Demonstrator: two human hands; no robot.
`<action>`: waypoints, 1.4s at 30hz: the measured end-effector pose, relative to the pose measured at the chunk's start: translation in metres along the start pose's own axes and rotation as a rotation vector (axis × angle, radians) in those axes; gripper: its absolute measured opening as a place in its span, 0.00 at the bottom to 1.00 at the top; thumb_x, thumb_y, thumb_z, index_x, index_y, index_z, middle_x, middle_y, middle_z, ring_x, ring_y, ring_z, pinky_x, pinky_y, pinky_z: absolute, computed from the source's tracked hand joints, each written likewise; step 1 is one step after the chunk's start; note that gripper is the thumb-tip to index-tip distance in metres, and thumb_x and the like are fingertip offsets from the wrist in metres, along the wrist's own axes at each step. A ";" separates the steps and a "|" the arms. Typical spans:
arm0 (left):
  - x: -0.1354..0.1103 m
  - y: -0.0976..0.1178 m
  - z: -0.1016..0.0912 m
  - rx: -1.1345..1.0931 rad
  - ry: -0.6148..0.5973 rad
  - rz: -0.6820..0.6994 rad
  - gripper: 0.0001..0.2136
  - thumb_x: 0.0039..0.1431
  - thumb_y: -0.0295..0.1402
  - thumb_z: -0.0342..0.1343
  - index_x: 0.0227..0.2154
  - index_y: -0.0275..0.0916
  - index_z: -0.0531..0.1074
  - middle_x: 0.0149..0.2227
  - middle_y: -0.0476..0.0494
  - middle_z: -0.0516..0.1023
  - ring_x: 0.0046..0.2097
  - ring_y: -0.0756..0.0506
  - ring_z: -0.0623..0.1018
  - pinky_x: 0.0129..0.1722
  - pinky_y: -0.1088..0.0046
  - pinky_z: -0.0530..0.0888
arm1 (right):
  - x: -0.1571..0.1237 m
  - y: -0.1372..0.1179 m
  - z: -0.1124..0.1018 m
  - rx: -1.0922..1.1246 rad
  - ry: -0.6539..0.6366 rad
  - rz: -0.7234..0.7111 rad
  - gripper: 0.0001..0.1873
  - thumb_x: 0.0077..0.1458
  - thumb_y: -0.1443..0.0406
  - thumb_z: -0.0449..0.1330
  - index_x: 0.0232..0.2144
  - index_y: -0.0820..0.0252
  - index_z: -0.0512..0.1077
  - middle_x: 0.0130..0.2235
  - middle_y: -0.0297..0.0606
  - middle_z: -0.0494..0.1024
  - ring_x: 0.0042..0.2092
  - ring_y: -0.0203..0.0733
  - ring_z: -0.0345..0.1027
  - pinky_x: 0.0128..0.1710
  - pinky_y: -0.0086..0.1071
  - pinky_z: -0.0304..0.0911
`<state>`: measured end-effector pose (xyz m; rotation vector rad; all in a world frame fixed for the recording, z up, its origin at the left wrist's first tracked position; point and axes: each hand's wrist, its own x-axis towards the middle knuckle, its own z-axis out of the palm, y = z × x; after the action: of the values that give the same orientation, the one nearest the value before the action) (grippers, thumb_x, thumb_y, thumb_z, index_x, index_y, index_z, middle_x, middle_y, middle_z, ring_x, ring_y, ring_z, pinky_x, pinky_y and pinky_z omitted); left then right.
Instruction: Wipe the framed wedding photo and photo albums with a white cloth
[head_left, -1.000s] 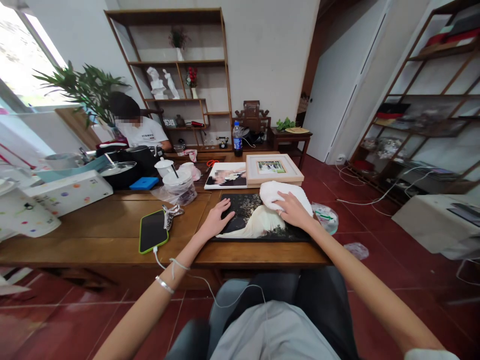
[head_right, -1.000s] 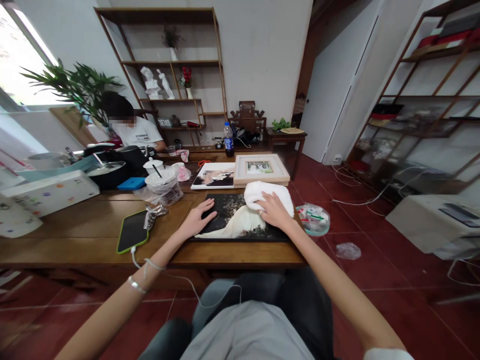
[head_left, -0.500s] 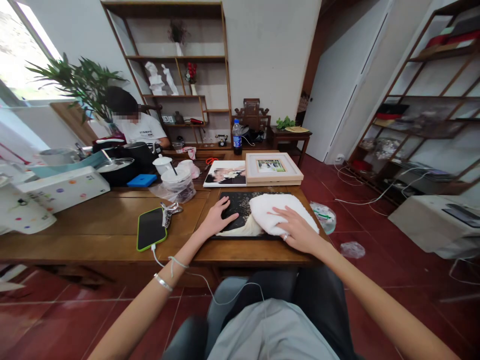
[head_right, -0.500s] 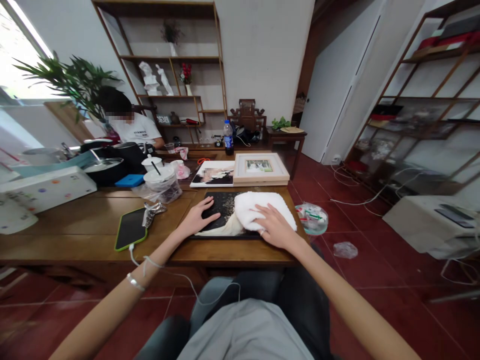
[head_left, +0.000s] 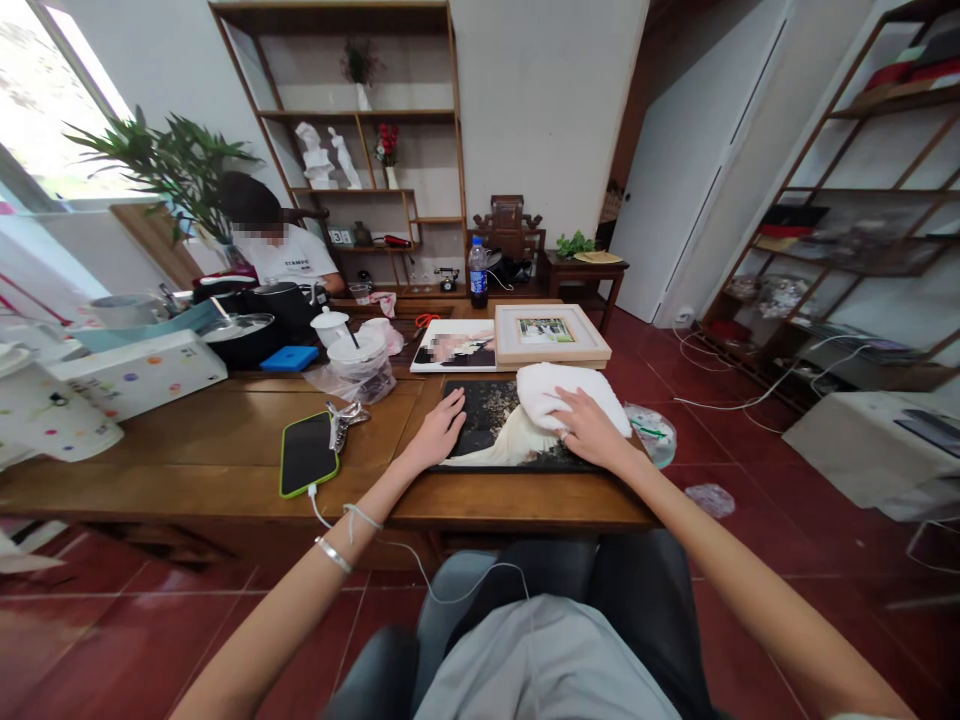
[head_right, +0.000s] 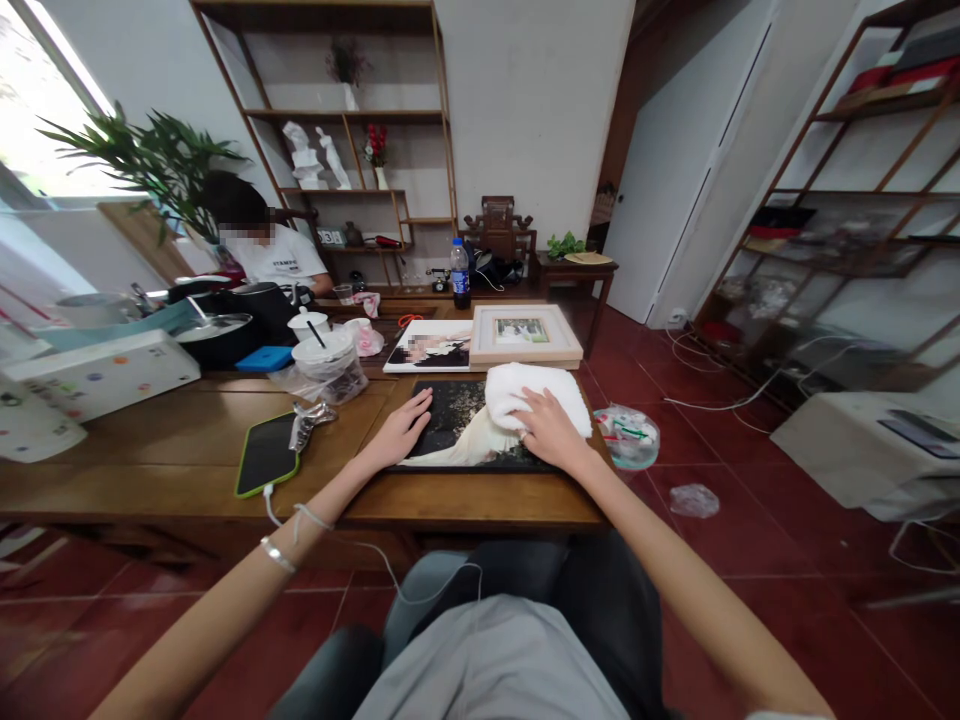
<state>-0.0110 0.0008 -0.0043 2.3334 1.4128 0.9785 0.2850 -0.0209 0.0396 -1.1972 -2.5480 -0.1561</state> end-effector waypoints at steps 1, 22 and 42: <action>0.000 -0.002 0.001 -0.003 -0.002 0.001 0.24 0.62 0.39 0.38 0.53 0.29 0.64 0.60 0.36 0.59 0.61 0.43 0.59 0.61 0.62 0.55 | -0.008 -0.010 -0.003 0.019 -0.011 -0.022 0.20 0.47 0.73 0.53 0.44 0.59 0.72 0.59 0.43 0.63 0.62 0.51 0.49 0.59 0.54 0.43; 0.002 -0.006 0.001 -0.044 0.020 0.011 0.21 0.61 0.37 0.39 0.51 0.34 0.67 0.57 0.39 0.64 0.60 0.43 0.62 0.61 0.59 0.57 | 0.031 0.012 0.005 0.014 -0.015 0.060 0.19 0.52 0.68 0.51 0.47 0.60 0.71 0.54 0.47 0.68 0.58 0.52 0.56 0.56 0.50 0.50; 0.002 -0.005 0.001 -0.006 -0.001 -0.002 0.23 0.62 0.39 0.38 0.52 0.28 0.66 0.58 0.35 0.63 0.61 0.43 0.61 0.61 0.63 0.56 | -0.025 -0.062 -0.015 0.127 -0.111 -0.244 0.19 0.43 0.73 0.55 0.40 0.56 0.73 0.60 0.37 0.61 0.63 0.47 0.46 0.61 0.50 0.40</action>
<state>-0.0134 0.0052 -0.0067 2.3274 1.4102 0.9794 0.2560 -0.0819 0.0475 -0.8696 -2.7479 0.0173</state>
